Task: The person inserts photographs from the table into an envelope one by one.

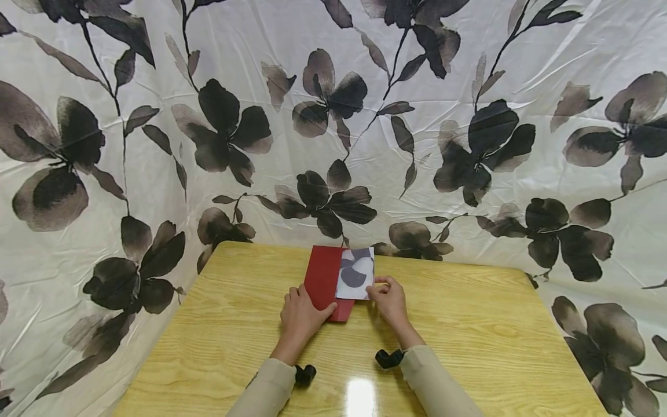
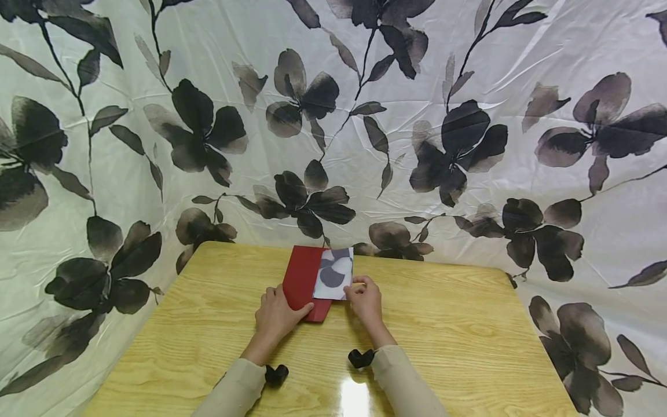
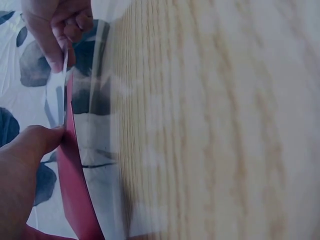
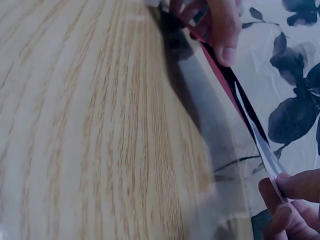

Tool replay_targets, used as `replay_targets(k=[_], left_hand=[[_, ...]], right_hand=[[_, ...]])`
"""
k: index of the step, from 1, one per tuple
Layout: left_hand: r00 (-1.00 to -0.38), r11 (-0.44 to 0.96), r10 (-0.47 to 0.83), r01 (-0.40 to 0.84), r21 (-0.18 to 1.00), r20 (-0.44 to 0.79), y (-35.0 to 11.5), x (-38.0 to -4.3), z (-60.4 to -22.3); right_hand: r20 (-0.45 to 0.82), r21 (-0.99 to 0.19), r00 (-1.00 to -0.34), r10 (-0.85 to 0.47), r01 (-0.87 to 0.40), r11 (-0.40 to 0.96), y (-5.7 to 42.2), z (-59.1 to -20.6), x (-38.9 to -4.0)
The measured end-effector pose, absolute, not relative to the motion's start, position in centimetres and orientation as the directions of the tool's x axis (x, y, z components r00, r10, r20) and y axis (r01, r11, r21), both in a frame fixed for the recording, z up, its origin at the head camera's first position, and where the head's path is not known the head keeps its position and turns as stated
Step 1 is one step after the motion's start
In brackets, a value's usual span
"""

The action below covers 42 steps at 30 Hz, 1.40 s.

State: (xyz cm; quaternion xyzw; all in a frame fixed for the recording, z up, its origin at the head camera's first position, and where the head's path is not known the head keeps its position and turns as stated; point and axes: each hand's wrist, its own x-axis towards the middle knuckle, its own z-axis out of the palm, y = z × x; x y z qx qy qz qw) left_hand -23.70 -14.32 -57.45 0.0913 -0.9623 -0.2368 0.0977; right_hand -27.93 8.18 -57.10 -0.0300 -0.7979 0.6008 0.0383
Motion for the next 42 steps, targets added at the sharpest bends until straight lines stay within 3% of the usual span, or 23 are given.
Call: replay_targets(k=[25, 42], left_hand=[[-0.963, 0.877, -0.223, -0.13, 0.463, 0.151, -14.2, -23.6, -57.3], [-0.962, 0.867, -0.229, -0.134, 0.479, 0.147, -14.3, -23.6, -57.1]], right_hand=[[0.13, -0.932, -0.989, 0.071, -0.098, 0.35, 5.6, -57.0, -27.9], [0.079, -0.921, -0.994, 0.081, -0.041, 0.387, 3.3, -56.7, -28.1]])
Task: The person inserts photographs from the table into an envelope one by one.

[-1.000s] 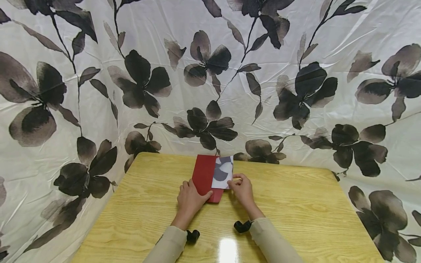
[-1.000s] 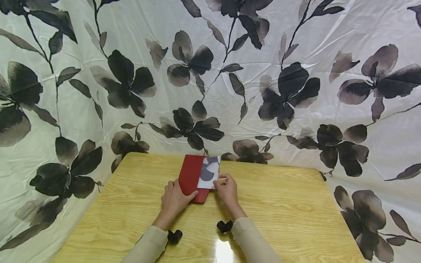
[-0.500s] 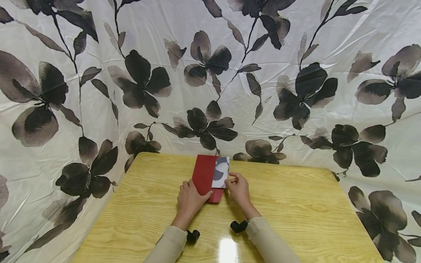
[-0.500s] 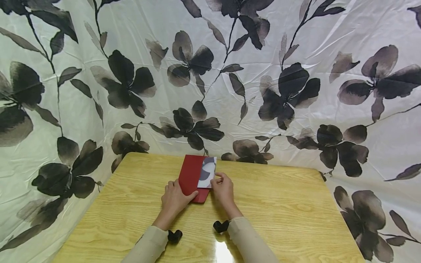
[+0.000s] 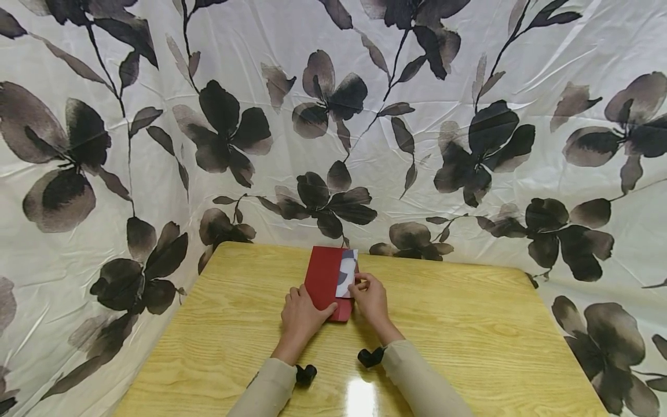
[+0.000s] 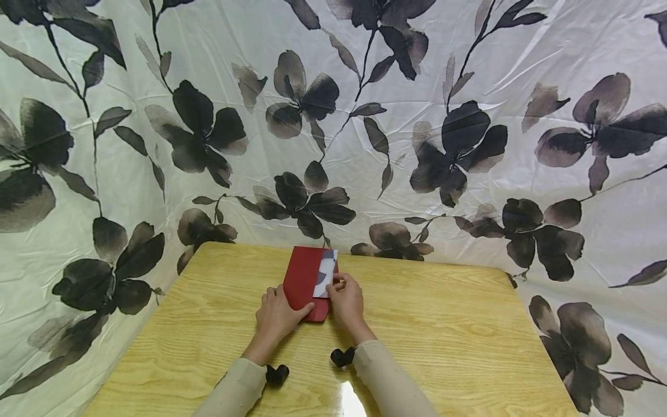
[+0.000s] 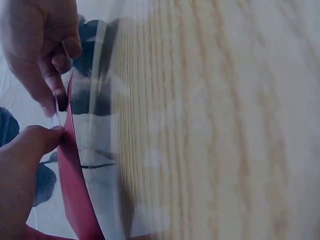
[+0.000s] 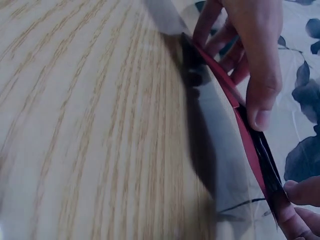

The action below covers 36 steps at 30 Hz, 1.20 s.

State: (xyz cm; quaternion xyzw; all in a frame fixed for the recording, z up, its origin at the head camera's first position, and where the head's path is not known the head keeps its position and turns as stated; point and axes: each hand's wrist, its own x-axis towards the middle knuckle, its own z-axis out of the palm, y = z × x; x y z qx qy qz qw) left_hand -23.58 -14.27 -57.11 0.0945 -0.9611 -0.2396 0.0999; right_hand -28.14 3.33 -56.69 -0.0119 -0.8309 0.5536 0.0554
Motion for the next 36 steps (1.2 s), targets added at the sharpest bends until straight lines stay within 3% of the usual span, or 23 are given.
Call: replay_targets(k=[12, 23, 36], left_hand=[[-0.962, 0.867, -0.23, -0.134, 0.48, 0.146, -14.4, -23.7, -57.3], [-0.963, 0.865, -0.228, -0.13, 0.485, 0.148, -14.4, -23.6, -57.2], [-0.959, 0.865, -0.225, -0.116, 0.488, 0.172, -14.4, -23.5, -57.1]], right_hand=[[0.095, -0.897, -0.991, 0.092, -0.045, 0.44, 2.3, -57.5, -29.0], [0.095, -0.914, -0.991, 0.096, -0.048, 0.403, 1.4, -57.7, -28.9], [0.16, -0.86, -0.982, 0.102, -0.087, 0.503, 0.8, -57.4, -28.7]])
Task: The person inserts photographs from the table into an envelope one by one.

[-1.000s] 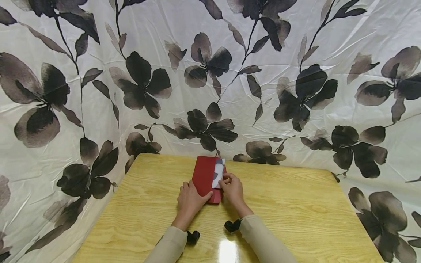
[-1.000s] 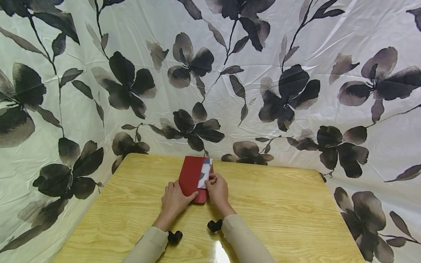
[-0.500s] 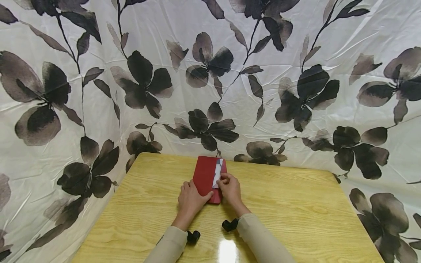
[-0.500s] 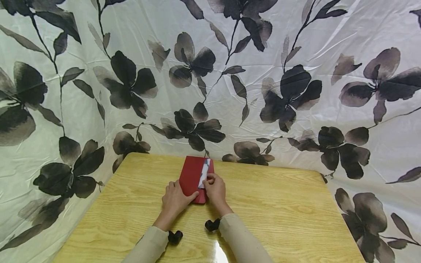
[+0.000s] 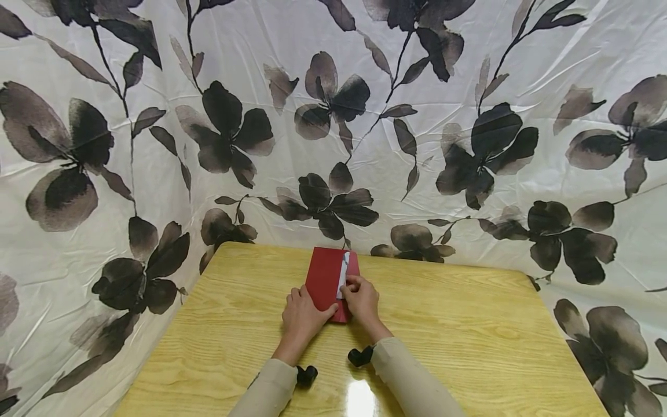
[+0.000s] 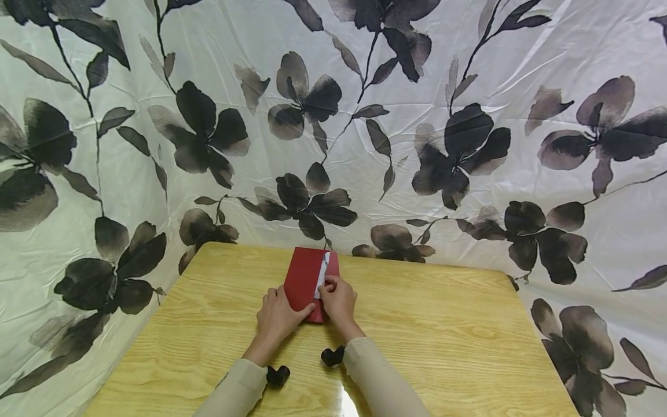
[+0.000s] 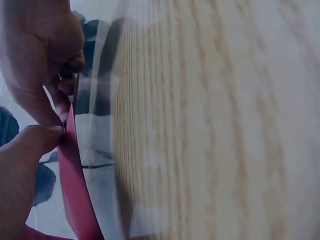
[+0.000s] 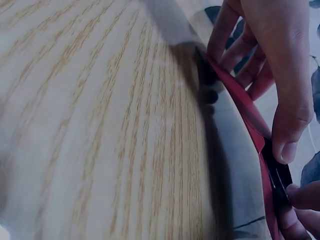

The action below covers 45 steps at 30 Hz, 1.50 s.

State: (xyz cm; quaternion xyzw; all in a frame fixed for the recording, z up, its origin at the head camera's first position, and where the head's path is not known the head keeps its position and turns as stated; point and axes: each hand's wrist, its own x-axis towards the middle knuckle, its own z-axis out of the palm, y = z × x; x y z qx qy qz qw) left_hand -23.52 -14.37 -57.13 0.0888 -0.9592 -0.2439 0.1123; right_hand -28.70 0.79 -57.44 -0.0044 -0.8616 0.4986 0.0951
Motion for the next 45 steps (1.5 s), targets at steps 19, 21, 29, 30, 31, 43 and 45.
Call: replay_targets(k=[19, 21, 29, 30, 31, 43, 45], left_hand=[[-0.957, 0.857, -0.229, -0.111, 0.504, 0.179, -14.4, -23.4, -57.2], [-0.955, 0.857, -0.231, -0.11, 0.504, 0.185, -14.4, -23.4, -57.3], [-0.952, 0.862, -0.235, -0.112, 0.494, 0.196, -14.4, -23.5, -57.3], [-0.952, 0.862, -0.235, -0.11, 0.494, 0.198, -14.3, -23.5, -57.3], [-0.951, 0.862, -0.233, -0.104, 0.496, 0.204, -14.3, -23.5, -57.3], [-0.959, 0.885, -0.218, -0.116, 0.45, 0.182, -14.0, -23.8, -57.1], [-0.961, 0.896, -0.214, -0.123, 0.426, 0.173, -13.9, -23.8, -57.1]], right_hand=[[0.245, -0.793, -0.966, 0.077, -0.154, 0.589, 0.1, -58.6, -29.1], [0.239, -0.793, -0.968, 0.073, -0.151, 0.59, 0.1, -58.6, -29.0], [0.228, -0.78, -0.972, 0.052, -0.15, 0.608, 0.1, -58.7, -29.1], [0.225, -0.778, -0.973, 0.052, -0.148, 0.611, 0.1, -58.7, -29.0], [0.222, -0.777, -0.974, 0.052, -0.145, 0.612, 0.2, -58.7, -29.0], [0.19, -0.811, -0.982, 0.013, -0.149, 0.565, 1.1, -58.2, -28.7], [0.185, -0.818, -0.983, 0.005, -0.151, 0.555, 1.5, -57.9, -28.7]])
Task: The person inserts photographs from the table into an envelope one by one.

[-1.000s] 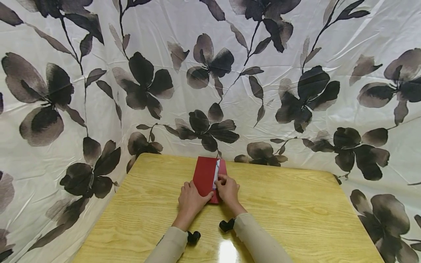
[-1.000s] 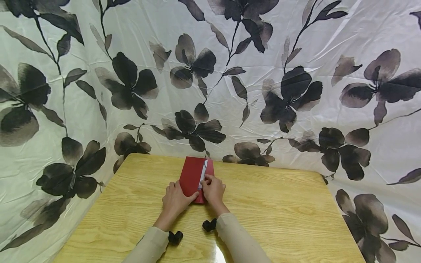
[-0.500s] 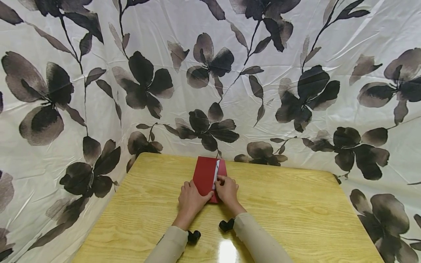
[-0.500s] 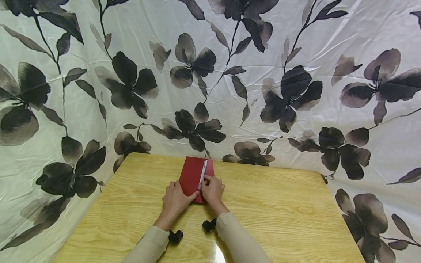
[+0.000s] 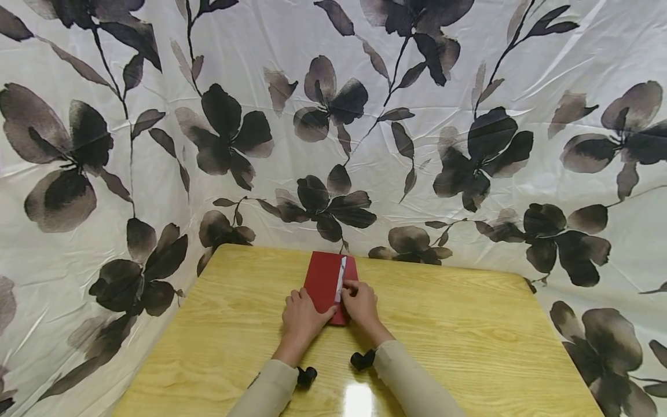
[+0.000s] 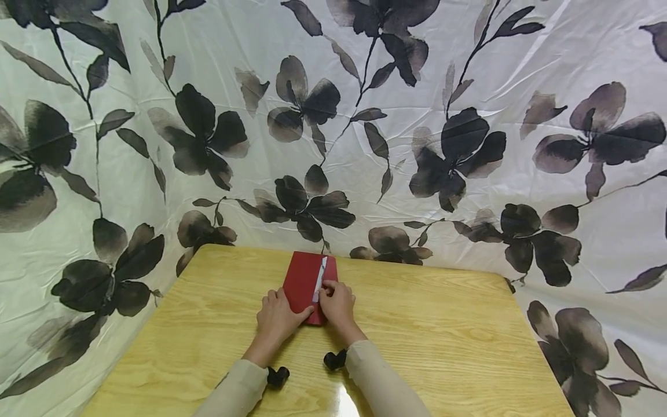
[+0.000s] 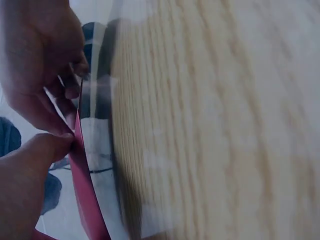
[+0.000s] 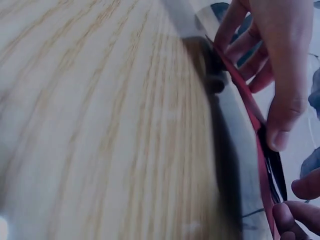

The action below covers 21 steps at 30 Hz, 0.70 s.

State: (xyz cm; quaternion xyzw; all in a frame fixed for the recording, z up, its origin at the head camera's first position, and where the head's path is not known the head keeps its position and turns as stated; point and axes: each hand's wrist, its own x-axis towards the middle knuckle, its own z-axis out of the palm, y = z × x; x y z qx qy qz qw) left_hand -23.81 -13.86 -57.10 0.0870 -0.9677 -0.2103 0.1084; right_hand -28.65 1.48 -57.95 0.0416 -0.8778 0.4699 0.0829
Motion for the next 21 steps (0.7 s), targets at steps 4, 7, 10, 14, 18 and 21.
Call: replay_targets(k=[4, 7, 10, 14, 18, 21], left_hand=[[-0.964, 0.914, -0.213, -0.138, 0.381, 0.162, -13.6, -23.8, -57.0], [-0.965, 0.921, -0.212, -0.143, 0.362, 0.156, -13.4, -23.8, -56.9], [-0.966, 0.927, -0.209, -0.147, 0.346, 0.151, -13.2, -23.9, -56.7], [-0.966, 0.937, -0.211, -0.156, 0.312, 0.15, -13.1, -23.9, -56.7], [-0.965, 0.948, -0.216, -0.171, 0.268, 0.15, -13.2, -23.9, -56.7], [-0.965, 0.951, -0.221, -0.18, 0.25, 0.145, -13.2, -23.9, -56.8]], right_hand=[[0.181, -0.831, -0.983, -0.001, -0.154, 0.535, 2.4, -57.6, -28.5], [0.189, -0.831, -0.982, 0.0, -0.159, 0.533, 3.2, -57.2, -28.3], [0.203, -0.82, -0.979, 0.001, -0.17, 0.546, 4.1, -57.1, -28.1], [0.211, -0.818, -0.977, 0.008, -0.172, 0.549, 5.3, -57.0, -27.9], [0.223, -0.808, -0.975, 0.003, -0.184, 0.559, 6.4, -56.7, -27.7], [0.236, -0.794, -0.972, -0.009, -0.198, 0.574, 7.2, -56.5, -27.5]])
